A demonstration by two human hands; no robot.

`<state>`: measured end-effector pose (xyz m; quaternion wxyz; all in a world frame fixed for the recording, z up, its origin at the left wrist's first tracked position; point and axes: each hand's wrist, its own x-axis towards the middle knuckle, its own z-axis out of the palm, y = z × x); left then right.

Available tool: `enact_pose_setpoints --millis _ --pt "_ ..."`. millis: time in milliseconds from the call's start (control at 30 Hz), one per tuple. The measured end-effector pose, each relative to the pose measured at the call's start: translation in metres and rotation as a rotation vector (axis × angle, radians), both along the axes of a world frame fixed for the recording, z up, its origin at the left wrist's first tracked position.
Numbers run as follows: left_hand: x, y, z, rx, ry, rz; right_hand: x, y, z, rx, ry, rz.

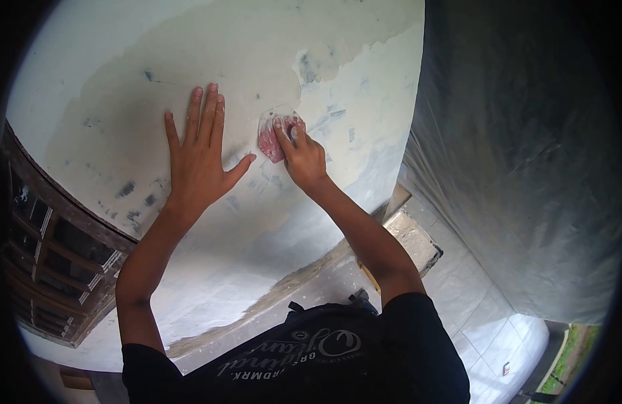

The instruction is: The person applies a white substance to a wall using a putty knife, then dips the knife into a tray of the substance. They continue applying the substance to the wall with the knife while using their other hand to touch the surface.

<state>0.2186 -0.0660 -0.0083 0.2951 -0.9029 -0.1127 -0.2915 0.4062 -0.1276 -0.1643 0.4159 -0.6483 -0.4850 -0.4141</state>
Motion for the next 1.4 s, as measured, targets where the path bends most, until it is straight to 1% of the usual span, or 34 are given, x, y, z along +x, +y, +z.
enact_pose_setpoints --millis 67,100,133,200,267,333,367,467,500,533,600,633,700,767,800,867,900,1067,1133,1167,1200,1267,1333,1400 --pt "0.0 0.002 -0.001 0.001 0.007 -0.004 -0.002 -0.012 -0.023 -0.084 0.067 -0.001" --pt "0.001 0.002 -0.001 0.006 0.007 -0.006 0.0 -0.015 -0.032 -0.065 0.096 0.042" --pt "0.002 0.003 -0.002 0.008 0.012 -0.012 0.0 -0.015 -0.025 -0.06 0.095 0.039" --pt "0.006 0.003 -0.001 0.012 0.018 -0.021 -0.005 -0.021 0.005 0.054 0.162 0.085" --pt "0.01 0.0 0.001 0.004 0.021 -0.045 -0.005 -0.018 0.038 0.051 0.181 0.056" --pt "0.012 -0.003 0.002 0.004 0.024 -0.049 -0.004 -0.01 0.062 0.047 0.08 0.019" --pt "0.013 -0.003 0.003 0.004 0.02 -0.049 -0.004 -0.003 0.063 0.054 0.026 0.012" --pt "0.012 -0.001 -0.001 -0.005 0.014 -0.058 -0.004 0.001 0.033 0.035 0.011 0.01" --pt "0.011 0.0 -0.002 -0.006 0.008 -0.053 -0.007 -0.002 0.017 -0.01 0.052 -0.005" --pt "0.01 0.0 -0.004 0.008 0.017 -0.016 -0.012 -0.007 0.001 -0.012 0.051 -0.001" --pt "0.008 -0.001 -0.007 0.024 0.026 0.021 -0.02 -0.019 -0.022 -0.11 0.18 0.044" --pt "0.007 -0.001 -0.008 0.026 0.03 0.014 -0.022 -0.025 -0.018 -0.076 0.222 0.082" --pt "0.009 -0.002 -0.006 0.03 0.031 0.005 -0.016 -0.026 0.0 -0.037 0.23 0.058" --pt "0.011 -0.004 -0.004 -0.019 0.029 -0.076 -0.013 -0.027 0.038 0.029 0.247 0.029" --pt "0.012 -0.005 -0.002 -0.016 0.029 -0.073 -0.011 -0.024 0.052 0.032 0.246 0.032" --pt "0.014 -0.005 -0.001 -0.017 0.026 -0.076 -0.007 -0.014 0.071 0.059 0.11 0.023" --pt "0.015 -0.004 -0.001 -0.016 0.025 -0.076 -0.003 -0.004 0.066 0.046 0.061 -0.005" --pt "0.012 0.001 -0.006 -0.018 0.028 -0.067 -0.009 -0.006 0.011 -0.008 0.06 -0.021" --pt "0.01 0.002 -0.01 -0.031 0.027 -0.074 -0.016 -0.02 -0.01 -0.15 0.186 -0.016" --pt "0.011 0.003 -0.009 -0.037 0.022 -0.083 -0.019 -0.025 -0.014 -0.165 0.272 -0.013" --pt "0.011 0.004 -0.008 -0.034 0.02 -0.086 -0.015 -0.025 -0.013 -0.162 0.271 -0.016" --pt "0.01 0.003 -0.008 -0.042 0.02 -0.086 -0.011 -0.03 0.008 -0.01 0.25 0.028" --pt "0.012 0.001 -0.007 -0.044 0.018 -0.098 -0.01 -0.028 0.044 0.027 0.249 0.018" --pt "0.013 0.0 -0.006 -0.044 0.015 -0.108 -0.009 -0.02 0.071 0.073 0.189 0.016"
